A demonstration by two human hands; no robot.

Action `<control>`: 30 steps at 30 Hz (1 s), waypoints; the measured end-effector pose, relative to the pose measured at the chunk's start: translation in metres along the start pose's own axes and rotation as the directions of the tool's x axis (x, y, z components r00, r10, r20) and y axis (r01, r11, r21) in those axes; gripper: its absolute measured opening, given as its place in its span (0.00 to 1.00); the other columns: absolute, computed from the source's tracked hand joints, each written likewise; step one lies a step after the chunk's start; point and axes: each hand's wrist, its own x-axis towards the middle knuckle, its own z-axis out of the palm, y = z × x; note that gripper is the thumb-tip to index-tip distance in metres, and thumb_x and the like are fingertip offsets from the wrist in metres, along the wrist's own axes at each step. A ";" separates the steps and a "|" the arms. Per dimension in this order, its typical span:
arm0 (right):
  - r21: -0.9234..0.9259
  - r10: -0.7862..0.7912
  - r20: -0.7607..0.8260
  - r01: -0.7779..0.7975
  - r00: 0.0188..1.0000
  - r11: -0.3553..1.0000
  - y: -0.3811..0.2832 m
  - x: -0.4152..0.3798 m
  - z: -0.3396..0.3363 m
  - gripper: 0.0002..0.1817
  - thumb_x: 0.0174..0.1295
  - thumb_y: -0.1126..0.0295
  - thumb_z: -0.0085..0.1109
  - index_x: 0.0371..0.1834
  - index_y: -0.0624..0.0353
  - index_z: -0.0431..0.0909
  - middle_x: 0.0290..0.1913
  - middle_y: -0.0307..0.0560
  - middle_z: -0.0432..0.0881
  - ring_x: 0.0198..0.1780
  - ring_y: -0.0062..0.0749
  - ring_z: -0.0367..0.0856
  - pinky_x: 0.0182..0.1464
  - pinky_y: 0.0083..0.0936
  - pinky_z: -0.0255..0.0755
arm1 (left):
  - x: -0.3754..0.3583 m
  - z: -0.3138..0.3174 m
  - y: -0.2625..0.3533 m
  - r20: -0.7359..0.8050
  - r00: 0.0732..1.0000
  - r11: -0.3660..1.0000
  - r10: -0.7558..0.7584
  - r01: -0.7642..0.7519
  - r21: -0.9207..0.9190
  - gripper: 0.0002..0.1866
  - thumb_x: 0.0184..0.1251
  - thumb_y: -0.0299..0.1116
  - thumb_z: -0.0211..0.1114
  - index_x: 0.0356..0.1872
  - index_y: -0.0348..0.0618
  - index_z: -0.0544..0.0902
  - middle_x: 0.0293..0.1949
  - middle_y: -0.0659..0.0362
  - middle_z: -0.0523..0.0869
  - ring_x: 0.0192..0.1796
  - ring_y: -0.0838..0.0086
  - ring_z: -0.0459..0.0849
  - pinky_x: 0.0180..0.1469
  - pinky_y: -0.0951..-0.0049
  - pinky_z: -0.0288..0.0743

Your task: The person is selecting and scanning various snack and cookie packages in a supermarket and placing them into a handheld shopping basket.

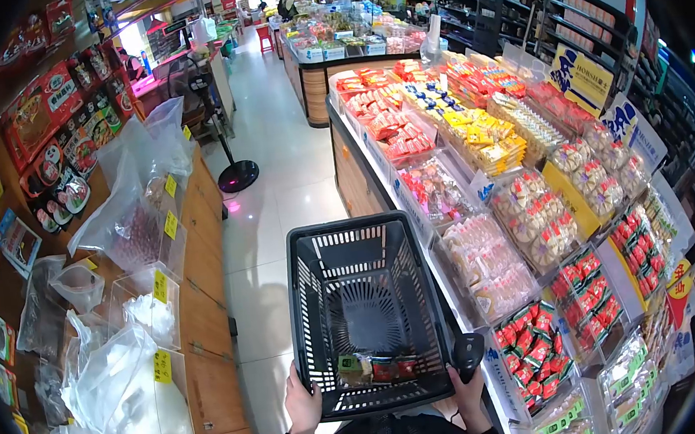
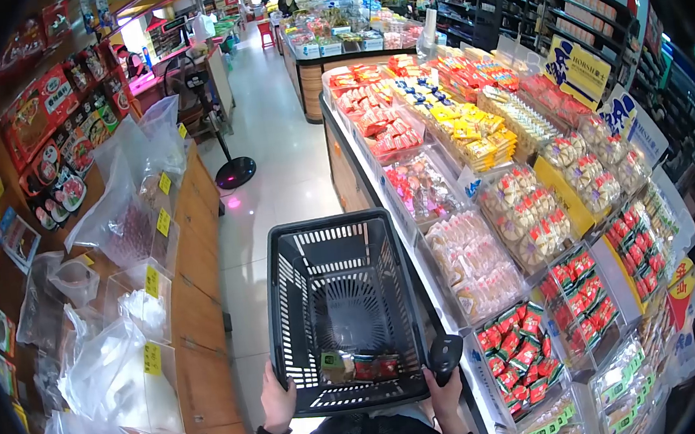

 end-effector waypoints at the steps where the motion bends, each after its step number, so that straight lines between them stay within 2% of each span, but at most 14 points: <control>1: -0.038 0.017 0.020 -0.016 1.000 0.999 -0.006 0.000 -0.002 0.25 0.49 0.66 0.68 0.48 0.65 0.70 0.40 0.49 0.79 0.42 0.32 0.77 0.48 0.26 0.68 | 0.000 0.001 0.000 -0.002 1.000 1.000 -0.008 0.008 -0.004 0.36 0.53 0.28 0.61 0.64 0.41 0.56 0.45 0.46 0.74 0.45 0.52 0.77 0.45 0.59 0.72; 4: -0.055 0.011 0.036 -0.009 0.999 0.998 -0.016 0.004 -0.002 0.24 0.50 0.66 0.66 0.48 0.64 0.70 0.41 0.49 0.79 0.43 0.33 0.77 0.49 0.26 0.67 | 0.002 0.006 -0.001 0.019 1.000 1.000 -0.005 0.005 -0.012 0.33 0.56 0.28 0.59 0.64 0.42 0.56 0.46 0.45 0.74 0.45 0.51 0.77 0.45 0.59 0.72; 6: -0.077 0.075 0.042 -0.072 0.996 0.994 -0.023 0.006 -0.001 0.23 0.51 0.67 0.66 0.48 0.62 0.70 0.41 0.48 0.79 0.43 0.32 0.77 0.48 0.26 0.68 | 0.001 0.008 0.004 -0.026 0.999 0.999 -0.024 0.024 0.024 0.33 0.56 0.28 0.59 0.63 0.43 0.57 0.48 0.44 0.74 0.46 0.50 0.77 0.45 0.58 0.72; 10: -0.014 0.082 0.026 -0.082 0.996 0.997 -0.016 0.016 -0.003 0.23 0.50 0.66 0.67 0.47 0.62 0.70 0.39 0.47 0.79 0.42 0.30 0.77 0.47 0.26 0.69 | 0.002 0.022 -0.001 -0.077 0.995 0.994 0.070 -0.063 0.088 0.30 0.58 0.29 0.59 0.61 0.37 0.59 0.51 0.42 0.74 0.47 0.49 0.77 0.44 0.59 0.73; 11: -0.017 0.129 0.072 -0.128 0.989 0.992 -0.018 0.020 -0.006 0.23 0.50 0.65 0.67 0.47 0.62 0.70 0.39 0.47 0.79 0.42 0.30 0.77 0.46 0.25 0.69 | 0.001 0.021 0.003 -0.061 0.998 0.997 0.017 -0.012 0.078 0.30 0.59 0.30 0.59 0.61 0.36 0.59 0.51 0.42 0.73 0.47 0.49 0.76 0.45 0.59 0.73; 14: 0.005 0.195 0.118 -0.197 0.974 0.980 -0.011 0.025 -0.024 0.25 0.50 0.64 0.68 0.47 0.62 0.69 0.39 0.48 0.79 0.42 0.31 0.77 0.46 0.26 0.69 | -0.002 0.028 0.008 -0.070 0.997 0.992 0.042 -0.033 0.123 0.30 0.59 0.31 0.59 0.61 0.36 0.59 0.51 0.42 0.73 0.47 0.48 0.76 0.45 0.58 0.73; 17: -0.106 0.177 0.272 -0.154 0.946 0.982 -0.019 0.035 -0.041 0.30 0.46 0.60 0.70 0.49 0.64 0.69 0.42 0.52 0.78 0.45 0.36 0.77 0.48 0.29 0.69 | -0.005 0.035 0.004 -0.070 0.996 0.995 0.047 -0.041 0.086 0.29 0.60 0.30 0.59 0.61 0.35 0.59 0.52 0.41 0.72 0.51 0.48 0.74 0.49 0.60 0.71; 18: -0.099 0.181 0.267 -0.160 0.946 0.982 -0.022 0.038 -0.047 0.30 0.46 0.60 0.70 0.49 0.64 0.69 0.42 0.52 0.78 0.45 0.36 0.77 0.48 0.29 0.69 | -0.006 0.037 0.008 -0.091 0.993 0.996 0.070 -0.064 0.069 0.29 0.60 0.29 0.58 0.61 0.35 0.59 0.52 0.41 0.72 0.53 0.48 0.73 0.50 0.61 0.71; 20: -0.224 0.317 0.356 -0.249 0.879 0.942 -0.025 0.047 -0.061 0.35 0.43 0.57 0.71 0.50 0.66 0.68 0.43 0.54 0.78 0.47 0.38 0.77 0.49 0.29 0.69 | -0.011 0.039 0.019 -0.064 0.997 0.998 0.046 -0.043 0.053 0.29 0.60 0.29 0.58 0.61 0.35 0.59 0.53 0.41 0.71 0.55 0.48 0.71 0.52 0.62 0.69; 21: -0.214 0.331 0.385 -0.266 0.861 0.940 -0.022 0.051 -0.064 0.38 0.43 0.54 0.71 0.51 0.68 0.67 0.45 0.57 0.77 0.48 0.42 0.77 0.50 0.30 0.69 | -0.013 0.041 0.018 -0.071 0.997 0.998 0.042 -0.039 0.038 0.29 0.60 0.29 0.58 0.61 0.35 0.59 0.54 0.41 0.71 0.54 0.48 0.72 0.52 0.61 0.69; 24: -0.310 0.329 0.461 -0.198 0.824 0.930 -0.023 0.067 -0.072 0.39 0.43 0.51 0.70 0.53 0.67 0.66 0.46 0.60 0.77 0.49 0.46 0.77 0.51 0.31 0.69 | -0.006 0.043 0.015 -0.085 0.996 0.997 0.000 0.007 0.074 0.29 0.60 0.30 0.59 0.61 0.36 0.59 0.55 0.41 0.70 0.54 0.49 0.73 0.53 0.61 0.69; 25: -0.286 0.283 0.462 -0.161 0.841 0.945 -0.014 0.067 -0.072 0.41 0.43 0.48 0.69 0.53 0.68 0.65 0.47 0.62 0.76 0.50 0.49 0.76 0.52 0.33 0.69 | -0.006 0.042 0.015 -0.079 0.997 0.996 -0.008 0.016 0.089 0.29 0.60 0.30 0.59 0.61 0.36 0.60 0.54 0.41 0.71 0.54 0.49 0.73 0.52 0.61 0.69; 28: -0.359 0.355 0.519 -0.179 0.777 0.916 -0.011 0.078 -0.074 0.42 0.43 0.46 0.68 0.53 0.69 0.65 0.47 0.63 0.76 0.50 0.50 0.77 0.52 0.33 0.69 | -0.004 0.044 0.025 -0.081 0.997 0.992 -0.012 0.022 0.121 0.29 0.60 0.31 0.59 0.61 0.36 0.60 0.53 0.41 0.73 0.53 0.50 0.74 0.52 0.62 0.70; 30: -0.341 0.326 0.529 -0.155 0.784 0.927 -0.007 0.085 -0.078 0.43 0.43 0.45 0.67 0.53 0.69 0.65 0.47 0.64 0.76 0.49 0.50 0.77 0.52 0.34 0.69 | -0.002 0.048 0.029 -0.060 0.998 0.993 -0.006 0.013 0.120 0.29 0.60 0.31 0.60 0.61 0.36 0.60 0.52 0.41 0.73 0.53 0.50 0.74 0.52 0.62 0.70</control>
